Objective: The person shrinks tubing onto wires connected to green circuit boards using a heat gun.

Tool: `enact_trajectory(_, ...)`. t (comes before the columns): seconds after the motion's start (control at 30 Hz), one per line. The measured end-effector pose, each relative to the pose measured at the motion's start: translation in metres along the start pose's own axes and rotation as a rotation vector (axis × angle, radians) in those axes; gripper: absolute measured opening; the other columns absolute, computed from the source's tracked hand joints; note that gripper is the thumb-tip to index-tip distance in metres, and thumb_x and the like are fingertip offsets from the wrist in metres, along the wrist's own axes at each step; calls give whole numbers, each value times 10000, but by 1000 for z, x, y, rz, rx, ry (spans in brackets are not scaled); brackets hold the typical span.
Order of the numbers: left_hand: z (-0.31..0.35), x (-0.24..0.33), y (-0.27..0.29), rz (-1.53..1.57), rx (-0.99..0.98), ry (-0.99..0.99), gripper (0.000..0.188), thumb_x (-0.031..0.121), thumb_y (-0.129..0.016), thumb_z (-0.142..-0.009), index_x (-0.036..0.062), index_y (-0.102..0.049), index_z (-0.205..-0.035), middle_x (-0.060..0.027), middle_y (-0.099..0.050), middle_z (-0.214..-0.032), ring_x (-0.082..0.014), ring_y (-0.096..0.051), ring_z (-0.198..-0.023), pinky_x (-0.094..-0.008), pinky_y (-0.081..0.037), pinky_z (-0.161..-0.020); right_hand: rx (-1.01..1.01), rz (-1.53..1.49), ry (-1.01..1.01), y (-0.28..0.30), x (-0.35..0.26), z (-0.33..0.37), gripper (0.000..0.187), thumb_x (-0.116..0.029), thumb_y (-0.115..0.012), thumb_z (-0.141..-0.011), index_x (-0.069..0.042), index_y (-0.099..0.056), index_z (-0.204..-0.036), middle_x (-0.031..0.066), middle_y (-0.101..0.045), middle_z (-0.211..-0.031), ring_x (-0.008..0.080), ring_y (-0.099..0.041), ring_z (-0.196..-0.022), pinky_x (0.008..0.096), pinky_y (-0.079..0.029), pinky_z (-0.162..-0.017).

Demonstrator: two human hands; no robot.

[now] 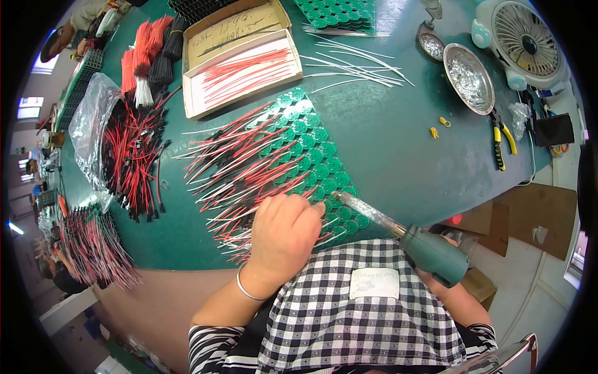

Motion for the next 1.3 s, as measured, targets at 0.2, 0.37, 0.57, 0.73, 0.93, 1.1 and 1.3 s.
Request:
enact_trajectory(0.2, 2, -1, 0, 12, 11, 12, 155, -5, -715, -693, 60, -630, -805, -48, -554, -755, -230, -547, -681, -356, -410, -607, -57, -262, -67, -6, 3, -2, 264, -75, -653, -762, -58, -676, -1024, 98, -679, -1005, 298, -625, -928, 405, -436, -877)
enact_trajectory(0.37, 2, -1, 1, 11, 13, 15, 153, -7, -712, -696, 59, -629, -806, -50, -561, -761, -232, -555, -690, -356, -418, -613, -57, -170, -19, -8, 1, -2, 243, -67, -650, -758, -49, -685, -998, 104, -685, -996, 296, -631, -918, 406, -444, -860)
enact_trajectory(0.57, 1, -1, 0, 11, 7, 18, 153, -7, -707, -696, 58, -632, -813, -53, -562, -767, -236, -555, -695, -357, -421, -616, -27, -84, 28, -3, -2, -10, 200, -66, -627, -771, -29, -681, -960, 118, -685, -956, 288, -654, -850, 384, -493, -795)
enact_trajectory(0.73, 1, -1, 2, 16, 14, 26, 154, -5, -710, -695, 56, -629, -810, -54, -562, -765, -236, -555, -695, -360, -419, -616, 279, -421, -423, 16, 63, 24, 310, -92, -543, -848, 23, -582, -1133, 138, -649, -1010, 162, -616, -660, 274, -497, -553)
enact_trajectory(0.93, 2, -2, 1, 10, 14, 24, 155, -15, -708, -682, 57, -620, -787, -54, -567, -749, -238, -558, -685, -357, -425, -604, 889, -255, -254, 115, 82, 14, 344, -85, -476, -902, 34, -501, -1224, 137, -619, -1081, 126, -561, -674, 235, -460, -550)
enact_trajectory(1.1, -3, -9, 0, 39, 58, 101, 159, -16, -696, -664, 68, -605, -764, -52, -575, -738, -235, -556, -670, -347, -439, -577, 861, -199, -382, 111, 101, 14, 365, -78, -500, -894, 50, -482, -1235, 121, -625, -1077, 125, -567, -672, 239, -457, -594)
enact_trajectory(1.3, -4, -7, -2, -36, 73, 122, 172, -8, -689, -649, 85, -573, -735, -36, -563, -730, -224, -541, -653, -339, -432, -559, 97, -580, -225, 3, 68, 31, 340, -127, -527, -864, 30, -540, -1165, 114, -654, -965, 182, -617, -738, 339, -490, -718)
Point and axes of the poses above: each hand's wrist, its own z-axis away from the middle knuckle, its own y-axis out of the back of the hand, x = y × z, the point moved 9 cm from there along -z, towards the middle knuckle
